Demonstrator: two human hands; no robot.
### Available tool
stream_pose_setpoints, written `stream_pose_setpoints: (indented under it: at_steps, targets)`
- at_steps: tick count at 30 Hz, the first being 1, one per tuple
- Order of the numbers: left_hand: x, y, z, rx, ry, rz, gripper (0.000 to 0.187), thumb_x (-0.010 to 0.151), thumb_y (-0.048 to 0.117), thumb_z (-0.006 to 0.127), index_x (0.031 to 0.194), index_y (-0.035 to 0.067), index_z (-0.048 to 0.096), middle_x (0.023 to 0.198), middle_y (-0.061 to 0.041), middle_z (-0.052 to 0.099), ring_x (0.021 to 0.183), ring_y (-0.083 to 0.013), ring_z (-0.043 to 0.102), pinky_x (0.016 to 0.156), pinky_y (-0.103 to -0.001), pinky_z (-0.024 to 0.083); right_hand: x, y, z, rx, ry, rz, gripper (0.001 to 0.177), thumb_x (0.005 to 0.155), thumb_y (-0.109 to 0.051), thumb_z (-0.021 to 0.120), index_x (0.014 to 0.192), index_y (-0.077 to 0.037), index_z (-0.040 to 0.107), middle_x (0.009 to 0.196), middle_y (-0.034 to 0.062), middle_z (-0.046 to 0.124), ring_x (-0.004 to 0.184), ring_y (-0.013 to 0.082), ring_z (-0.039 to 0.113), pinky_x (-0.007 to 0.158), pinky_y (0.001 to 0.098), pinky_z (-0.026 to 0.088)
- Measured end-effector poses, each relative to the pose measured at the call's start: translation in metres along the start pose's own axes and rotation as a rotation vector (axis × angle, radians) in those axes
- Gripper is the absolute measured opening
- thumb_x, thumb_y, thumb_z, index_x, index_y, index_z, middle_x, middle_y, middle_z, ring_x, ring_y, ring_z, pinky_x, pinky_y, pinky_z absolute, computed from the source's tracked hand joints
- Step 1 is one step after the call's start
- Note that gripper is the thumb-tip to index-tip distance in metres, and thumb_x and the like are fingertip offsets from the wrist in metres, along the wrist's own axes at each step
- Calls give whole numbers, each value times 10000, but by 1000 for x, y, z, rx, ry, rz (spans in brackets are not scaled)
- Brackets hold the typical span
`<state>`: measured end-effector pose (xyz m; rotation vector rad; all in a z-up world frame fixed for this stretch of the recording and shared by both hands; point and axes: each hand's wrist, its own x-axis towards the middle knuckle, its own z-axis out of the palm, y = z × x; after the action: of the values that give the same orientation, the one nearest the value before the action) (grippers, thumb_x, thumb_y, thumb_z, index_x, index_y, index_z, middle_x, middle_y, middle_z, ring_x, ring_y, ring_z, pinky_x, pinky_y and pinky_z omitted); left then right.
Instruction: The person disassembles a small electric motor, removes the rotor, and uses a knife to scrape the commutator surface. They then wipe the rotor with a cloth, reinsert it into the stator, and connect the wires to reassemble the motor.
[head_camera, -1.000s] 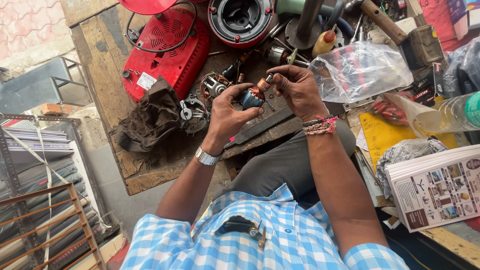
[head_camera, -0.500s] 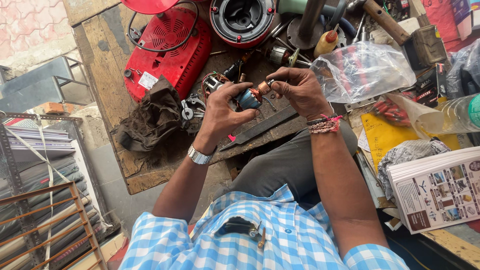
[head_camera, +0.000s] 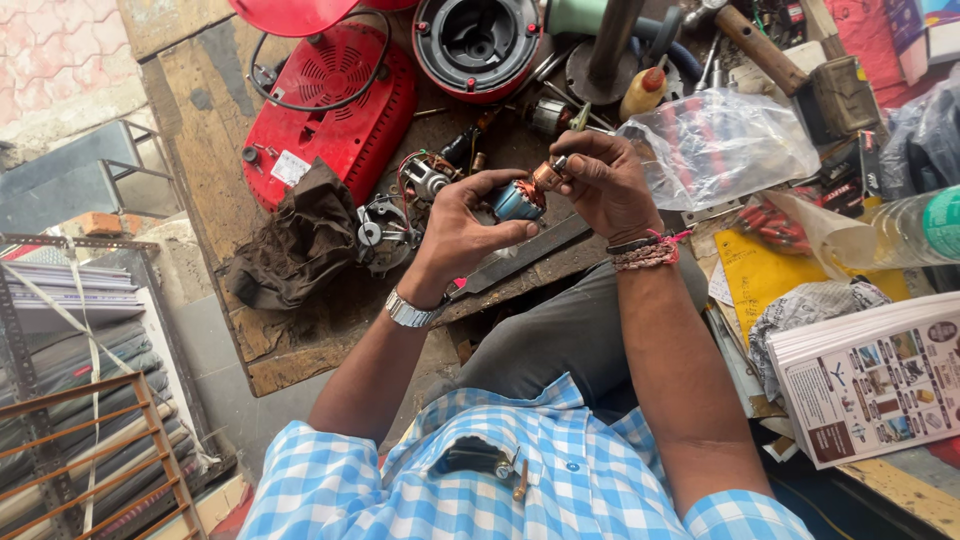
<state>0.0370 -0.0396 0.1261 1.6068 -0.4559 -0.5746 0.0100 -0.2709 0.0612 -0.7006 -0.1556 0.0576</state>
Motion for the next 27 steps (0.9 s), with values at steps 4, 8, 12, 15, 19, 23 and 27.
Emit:
stream_pose_setpoints:
  at_steps: [4, 8, 12, 15, 19, 23, 27]
  targets:
    - [4, 4, 6, -110, -26, -49, 620, 732, 171, 919, 1273, -19, 682, 1062, -89, 740, 929, -137, 736, 829, -255, 631, -2, 2, -4, 7, -43, -46, 211, 992, -114, 787, 1120, 39, 720, 1005, 76, 686, 845, 142, 650, 790, 264, 569]
    - [3, 7, 4, -6, 17, -1, 602, 738, 171, 903, 1259, -21, 673, 1064, -81, 741, 924, -132, 743, 826, -250, 639, 0, 6, -8, -76, 4, -32, 209, 984, -89, 778, 1133, 42, 712, 1018, 73, 689, 827, 126, 640, 760, 245, 548]
    - [1, 4, 10, 454, 180, 216, 575, 715, 177, 876, 1222, -19, 687, 972, -86, 692, 879, -187, 698, 786, -324, 590, 4, 5, -8, -246, 93, -8, 205, 963, -90, 788, 1103, 31, 701, 968, 65, 708, 789, 93, 623, 715, 211, 524]
    - [1, -7, 13, 662, 265, 347, 538, 730, 177, 848, 1206, -13, 684, 950, -90, 646, 884, -219, 652, 794, -369, 556, 4, 5, -5, -383, 114, 5, 181, 953, -144, 774, 1027, 0, 694, 917, 52, 739, 793, 81, 654, 682, 182, 506]
    - [-5, -15, 15, 682, 263, 327, 538, 707, 184, 840, 1192, -1, 699, 917, -84, 637, 873, -219, 638, 795, -374, 547, 6, 6, -6, -439, 127, 0, 245, 1010, -205, 799, 894, -24, 682, 804, 7, 658, 687, 48, 549, 613, 170, 443]
    - [-6, -21, 16, 680, 243, 288, 518, 731, 202, 822, 1191, -2, 694, 924, -76, 646, 874, -208, 641, 790, -363, 548, 5, 5, -7, -507, 381, 15, 313, 957, -355, 735, 922, -45, 749, 760, 0, 679, 639, 50, 589, 541, 170, 472]
    - [-5, -21, 14, 636, 241, 231, 521, 737, 225, 817, 1189, 1, 688, 923, -70, 651, 847, -195, 647, 765, -349, 553, 5, 2, -11, -486, 346, 1, 333, 941, -371, 754, 981, -41, 763, 777, -1, 687, 662, 55, 597, 566, 175, 480]
